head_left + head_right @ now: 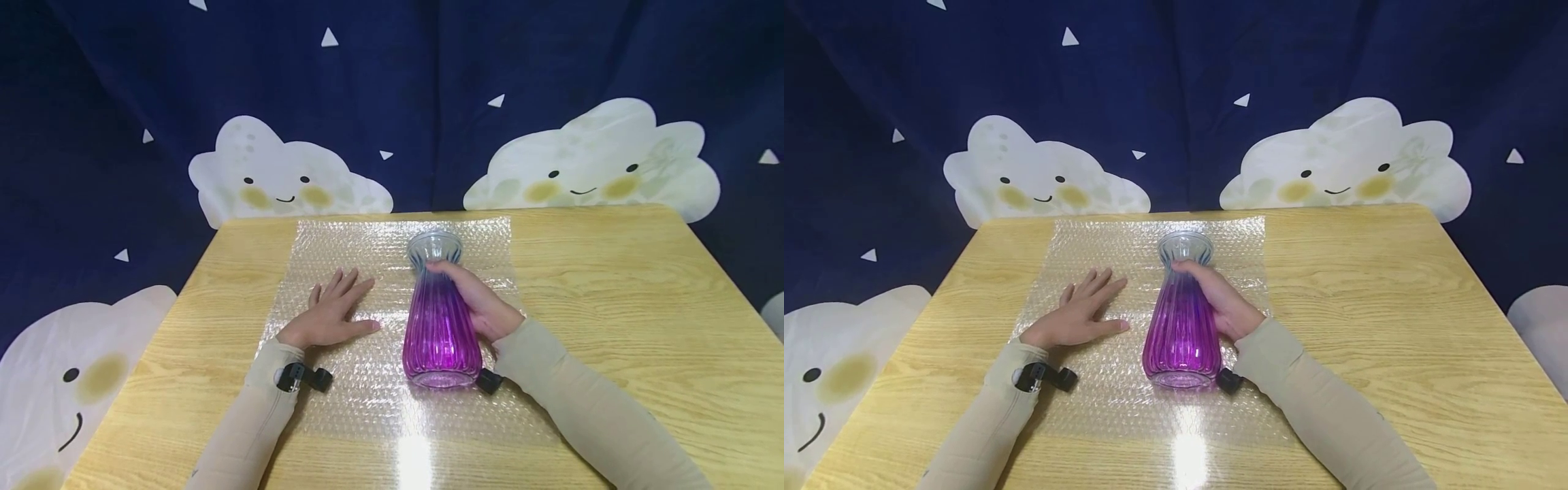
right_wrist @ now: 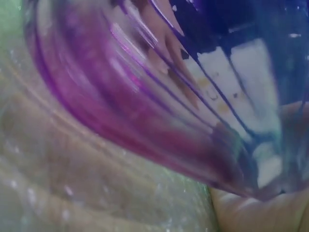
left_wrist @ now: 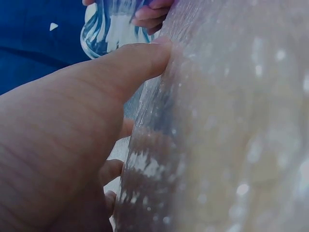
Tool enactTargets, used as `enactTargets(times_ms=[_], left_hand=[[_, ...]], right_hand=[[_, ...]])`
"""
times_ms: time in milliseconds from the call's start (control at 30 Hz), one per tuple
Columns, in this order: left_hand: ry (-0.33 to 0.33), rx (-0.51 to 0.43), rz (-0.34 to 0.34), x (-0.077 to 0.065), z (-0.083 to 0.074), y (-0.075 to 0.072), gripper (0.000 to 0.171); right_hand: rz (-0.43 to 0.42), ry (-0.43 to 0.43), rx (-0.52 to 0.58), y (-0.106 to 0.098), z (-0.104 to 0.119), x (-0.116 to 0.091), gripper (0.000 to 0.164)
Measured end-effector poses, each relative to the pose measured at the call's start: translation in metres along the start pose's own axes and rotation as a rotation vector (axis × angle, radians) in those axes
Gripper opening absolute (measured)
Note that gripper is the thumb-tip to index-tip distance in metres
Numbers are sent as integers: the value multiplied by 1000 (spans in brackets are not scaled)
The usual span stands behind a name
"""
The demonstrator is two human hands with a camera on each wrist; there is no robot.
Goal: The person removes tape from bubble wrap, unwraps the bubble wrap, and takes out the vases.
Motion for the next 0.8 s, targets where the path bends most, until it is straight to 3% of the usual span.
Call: enactTargets(times_ms=[300, 567, 800], left_hand=[[-3, -12, -2, -1, 2, 2, 91], [6, -13, -4, -2, 0, 1, 91], [4, -20, -1, -2, 0, 0, 91]], right_hand=[[-30, 1, -71, -2, 5, -5, 73], [-84, -15, -67, -6, 11, -8, 64], [-97, -64, -67, -4, 17, -12, 45]])
Point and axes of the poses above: each hand's wrist, its own x-axis towards the middle knuckle, its own y-axis out of the palm, z = x × y, the point moved 6 cm from there along x, towards the middle knuckle, and after that the axes turned 3 degrees about -z, right-handed, at the moved point
